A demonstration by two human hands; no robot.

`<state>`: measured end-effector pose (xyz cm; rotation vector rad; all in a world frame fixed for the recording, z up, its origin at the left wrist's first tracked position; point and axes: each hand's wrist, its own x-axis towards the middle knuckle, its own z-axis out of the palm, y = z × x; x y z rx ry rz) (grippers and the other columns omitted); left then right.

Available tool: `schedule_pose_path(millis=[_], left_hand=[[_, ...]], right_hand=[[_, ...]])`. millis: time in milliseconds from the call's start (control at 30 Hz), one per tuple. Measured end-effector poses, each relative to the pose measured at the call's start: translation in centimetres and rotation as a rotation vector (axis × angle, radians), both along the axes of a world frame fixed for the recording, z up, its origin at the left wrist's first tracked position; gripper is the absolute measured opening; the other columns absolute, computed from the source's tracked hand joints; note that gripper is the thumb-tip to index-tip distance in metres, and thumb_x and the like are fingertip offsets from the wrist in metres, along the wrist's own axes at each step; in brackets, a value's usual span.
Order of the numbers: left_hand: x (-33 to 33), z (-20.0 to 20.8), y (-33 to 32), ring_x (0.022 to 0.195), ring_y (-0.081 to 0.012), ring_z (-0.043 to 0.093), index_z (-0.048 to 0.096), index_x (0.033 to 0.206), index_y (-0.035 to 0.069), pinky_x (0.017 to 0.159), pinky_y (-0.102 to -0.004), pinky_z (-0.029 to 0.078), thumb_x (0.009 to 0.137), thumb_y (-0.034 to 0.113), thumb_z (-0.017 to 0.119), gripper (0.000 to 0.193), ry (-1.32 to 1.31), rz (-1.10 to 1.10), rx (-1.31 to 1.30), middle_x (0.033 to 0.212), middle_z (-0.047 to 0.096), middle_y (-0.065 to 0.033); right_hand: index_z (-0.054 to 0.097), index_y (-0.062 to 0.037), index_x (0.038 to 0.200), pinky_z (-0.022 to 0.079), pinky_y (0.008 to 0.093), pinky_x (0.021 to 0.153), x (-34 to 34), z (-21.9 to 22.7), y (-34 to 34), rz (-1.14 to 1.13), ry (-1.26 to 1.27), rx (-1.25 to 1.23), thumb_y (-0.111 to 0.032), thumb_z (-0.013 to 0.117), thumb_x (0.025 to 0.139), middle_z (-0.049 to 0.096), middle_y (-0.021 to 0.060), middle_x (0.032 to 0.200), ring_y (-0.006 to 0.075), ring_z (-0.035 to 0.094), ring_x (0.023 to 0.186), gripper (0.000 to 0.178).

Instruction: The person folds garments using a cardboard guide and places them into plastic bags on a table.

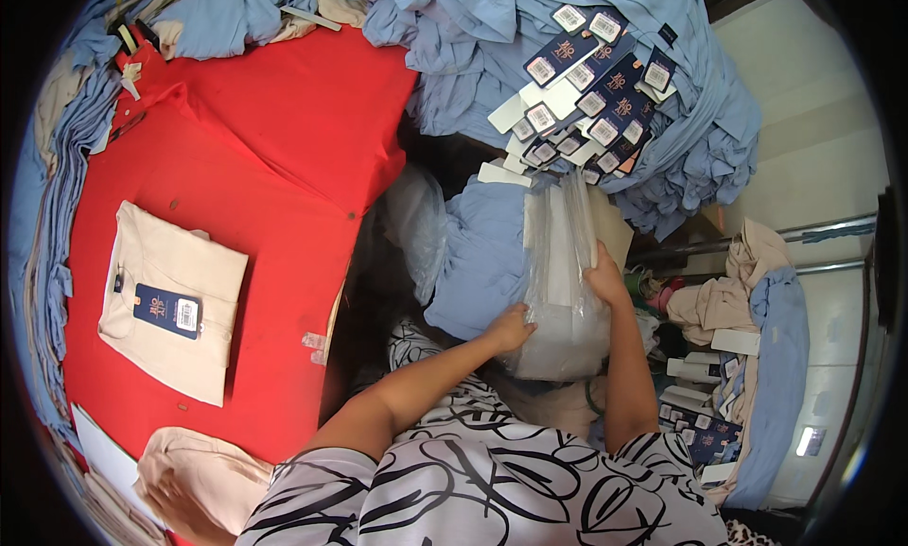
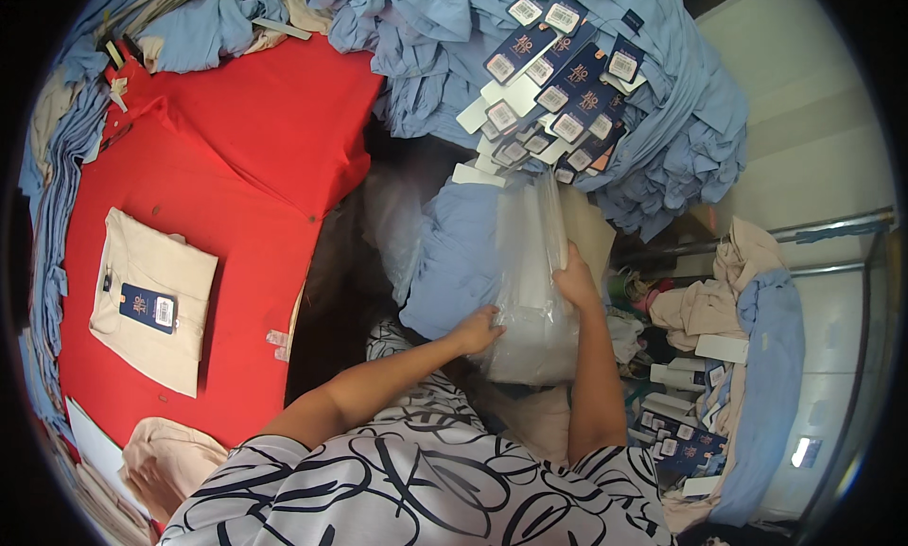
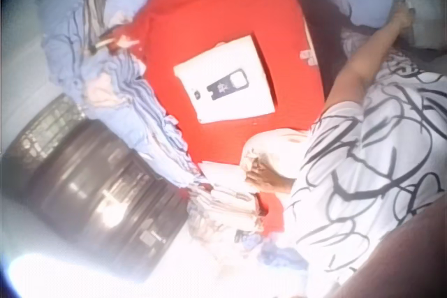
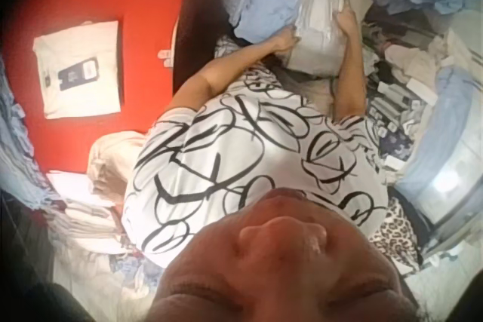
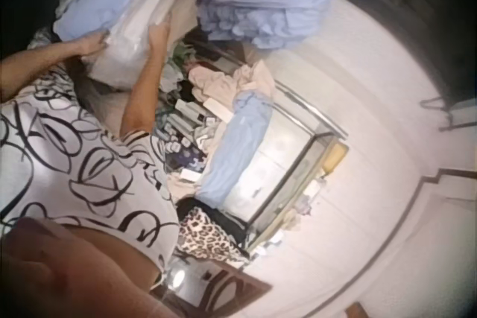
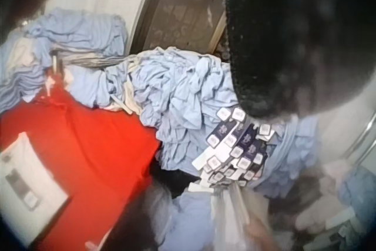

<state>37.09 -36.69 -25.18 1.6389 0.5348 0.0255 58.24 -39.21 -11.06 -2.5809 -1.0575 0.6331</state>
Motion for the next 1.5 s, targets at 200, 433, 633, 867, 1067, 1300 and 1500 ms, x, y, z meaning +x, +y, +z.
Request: schedule_pose_path(millis=[200, 433, 633, 867, 1067, 1300, 1500], left_hand=[[1.3, 4.1, 2.7, 0.096, -0.0271, 0.067, 0.042, 0.135, -0.007, 0.081, -0.0356, 0.053, 0.086, 0.015, 0.069, 0.060, 0.173, 0.120, -0.412, 0.107, 0.065, -0.0197], [2.6, 6.8, 0.4, 0.066, -0.0106, 0.056, 0.053, 0.124, -0.007, 0.058, -0.0213, 0.044, 0.088, 0.008, 0.068, 0.041, -0.190, 0.227, -0.949, 0.082, 0.062, -0.0030], [0.7, 6.7, 2.3, 0.074, -0.0127, 0.060, 0.050, 0.139, 0.002, 0.067, -0.0269, 0.049, 0.090, 0.012, 0.064, 0.053, -0.210, 0.090, -0.764, 0.088, 0.065, -0.0058], [-3.0, -2.5, 0.3, 0.091, -0.0281, 0.063, 0.057, 0.112, -0.002, 0.082, -0.0364, 0.050, 0.079, 0.035, 0.076, 0.053, 0.304, 0.255, -0.190, 0.099, 0.066, -0.0164], [-2.3, -0.8, 0.8, 0.101, -0.0351, 0.062, 0.056, 0.120, -0.003, 0.091, -0.0392, 0.048, 0.077, 0.053, 0.074, 0.074, 0.218, -0.100, -0.070, 0.106, 0.065, -0.0216], [0.2, 5.0, 1.3, 0.106, -0.0388, 0.060, 0.062, 0.121, 0.004, 0.092, -0.0421, 0.048, 0.081, 0.060, 0.066, 0.069, 0.095, -0.128, 0.213, 0.114, 0.062, -0.0244], [-0.8, 1.2, 2.8, 0.103, -0.0384, 0.064, 0.063, 0.119, -0.002, 0.090, -0.0408, 0.050, 0.085, 0.057, 0.062, 0.068, 0.213, -0.492, 0.001, 0.114, 0.065, -0.0246]], right_hand=[[0.042, 0.0013, 0.138, 0.044, 0.0371, 0.099, 1.4, 1.0, -1.4, 0.068, 0.181, 0.144, -0.004, 0.053, 0.071, 0.060, 0.0261, 0.119, 0.0376, 0.059, 0.114, 0.068], [0.028, -0.0034, 0.150, 0.044, 0.0400, 0.100, -4.5, -0.2, 1.7, 0.015, -0.041, -0.111, -0.008, 0.062, 0.071, 0.057, 0.0296, 0.127, 0.0399, 0.054, 0.123, 0.087], [0.027, -0.0025, 0.150, 0.046, 0.0452, 0.098, -3.4, 0.5, 2.3, 0.182, -0.126, -0.291, -0.006, 0.061, 0.072, 0.060, 0.0355, 0.117, 0.0481, 0.058, 0.112, 0.086], [0.034, -0.0001, 0.145, 0.047, 0.0431, 0.096, -3.2, -1.4, 1.9, 0.238, -0.200, -0.232, -0.012, 0.064, 0.074, 0.062, 0.0332, 0.116, 0.0451, 0.061, 0.109, 0.078], [0.064, -0.0011, 0.113, 0.050, 0.0422, 0.088, -7.3, 0.6, -1.9, 0.146, -0.087, -0.104, -0.037, 0.068, 0.084, 0.069, 0.0245, 0.099, 0.0373, 0.066, 0.096, 0.047], [0.069, 0.0002, 0.085, 0.051, 0.0441, 0.079, -16.5, -8.4, -16.9, 0.118, -0.178, -0.400, -0.040, 0.063, 0.089, 0.066, 0.0207, 0.080, 0.0374, 0.067, 0.085, 0.041], [0.069, -0.0014, 0.089, 0.051, 0.0462, 0.077, -14.7, -11.7, -16.8, 0.028, -0.177, -0.200, -0.031, 0.060, 0.090, 0.066, 0.0189, 0.083, 0.0360, 0.066, 0.082, 0.031]])
